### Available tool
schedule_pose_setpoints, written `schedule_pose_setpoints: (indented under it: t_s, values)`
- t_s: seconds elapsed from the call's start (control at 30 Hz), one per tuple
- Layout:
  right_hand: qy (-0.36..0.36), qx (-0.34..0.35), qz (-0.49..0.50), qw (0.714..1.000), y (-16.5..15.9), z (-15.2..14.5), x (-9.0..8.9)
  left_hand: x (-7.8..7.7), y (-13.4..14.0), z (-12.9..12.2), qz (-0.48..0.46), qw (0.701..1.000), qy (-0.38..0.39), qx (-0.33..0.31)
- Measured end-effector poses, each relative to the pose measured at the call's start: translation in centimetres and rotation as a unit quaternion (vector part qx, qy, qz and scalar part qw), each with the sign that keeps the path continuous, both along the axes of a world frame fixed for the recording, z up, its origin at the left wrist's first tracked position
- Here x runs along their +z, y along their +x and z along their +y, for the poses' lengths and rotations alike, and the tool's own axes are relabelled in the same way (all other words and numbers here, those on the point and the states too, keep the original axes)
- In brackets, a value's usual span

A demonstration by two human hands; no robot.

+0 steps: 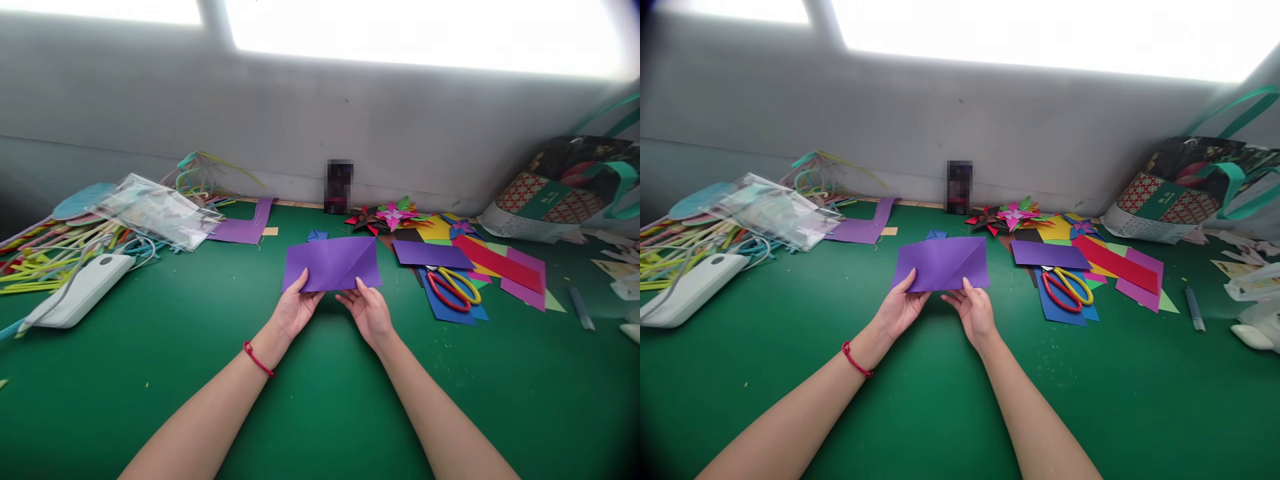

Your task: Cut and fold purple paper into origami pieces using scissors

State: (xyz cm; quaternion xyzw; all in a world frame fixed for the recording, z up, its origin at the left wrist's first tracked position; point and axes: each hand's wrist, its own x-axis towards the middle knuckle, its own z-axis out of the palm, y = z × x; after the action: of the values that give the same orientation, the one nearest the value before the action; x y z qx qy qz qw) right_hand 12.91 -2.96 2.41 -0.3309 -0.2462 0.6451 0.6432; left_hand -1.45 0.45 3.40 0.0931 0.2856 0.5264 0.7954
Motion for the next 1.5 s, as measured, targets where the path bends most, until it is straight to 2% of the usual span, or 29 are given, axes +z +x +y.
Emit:
schedule_pose_setpoints:
  t_s: [0.17,0.27,0.43,0.57,0.67,0.77,0.9,0.97,1.03,1.2,1.37,1.5]
  values:
    - [-0.017,0.068,0.062,0.996,0.4,-0.1,-0.1,0.1,0.0,-0.3,-0.023,1.0,0.011,-0.018]
    - [-0.024,0.06,0.068,0.996,0.6,0.0,-0.2,0.2,0.0,-0.5,-0.03,0.999,0.029,-0.024]
    - [-0.039,-0.066,0.025,0.997,1.2,0.5,-0.1,0.4,0.0,-0.5,0.02,0.998,0.056,-0.028]
    - [-0.043,-0.195,-0.022,0.98,3.0,0.9,-0.2,0.7,-1.0,0.0,0.037,0.993,0.104,-0.029]
    - [-0.068,-0.238,-0.069,0.966,4.1,0.9,-0.1,0.7,-1.9,0.7,0.048,0.987,0.15,-0.019]
    - [-0.068,-0.22,-0.131,0.964,4.3,0.7,0.0,0.5,-1.9,0.9,0.155,0.969,0.184,-0.055]
    - [-0.033,-0.179,-0.179,0.967,3.5,0.5,-0.1,0.6,-0.9,-0.2,0.326,0.899,0.258,-0.138]
    - [-0.011,-0.158,-0.195,0.968,3.2,0.5,-0.2,0.7,-0.4,-0.8,0.36,0.867,0.298,-0.172]
    - [-0.003,-0.147,-0.207,0.967,3.1,0.5,-0.3,0.7,-0.3,-1.2,0.374,0.849,0.326,-0.184]
    - [-0.024,-0.081,-0.227,0.97,3.4,0.4,0.3,0.4,-0.7,-0.8,0.421,0.842,0.315,-0.123]
    - [0.03,-0.007,-0.262,0.964,3.1,-0.2,1.3,0.0,-0.8,-0.2,0.43,0.844,0.314,-0.071]
    - [0.046,0.034,-0.264,0.963,2.5,-0.5,1.5,-0.1,-0.7,-0.4,0.402,0.857,0.313,-0.073]
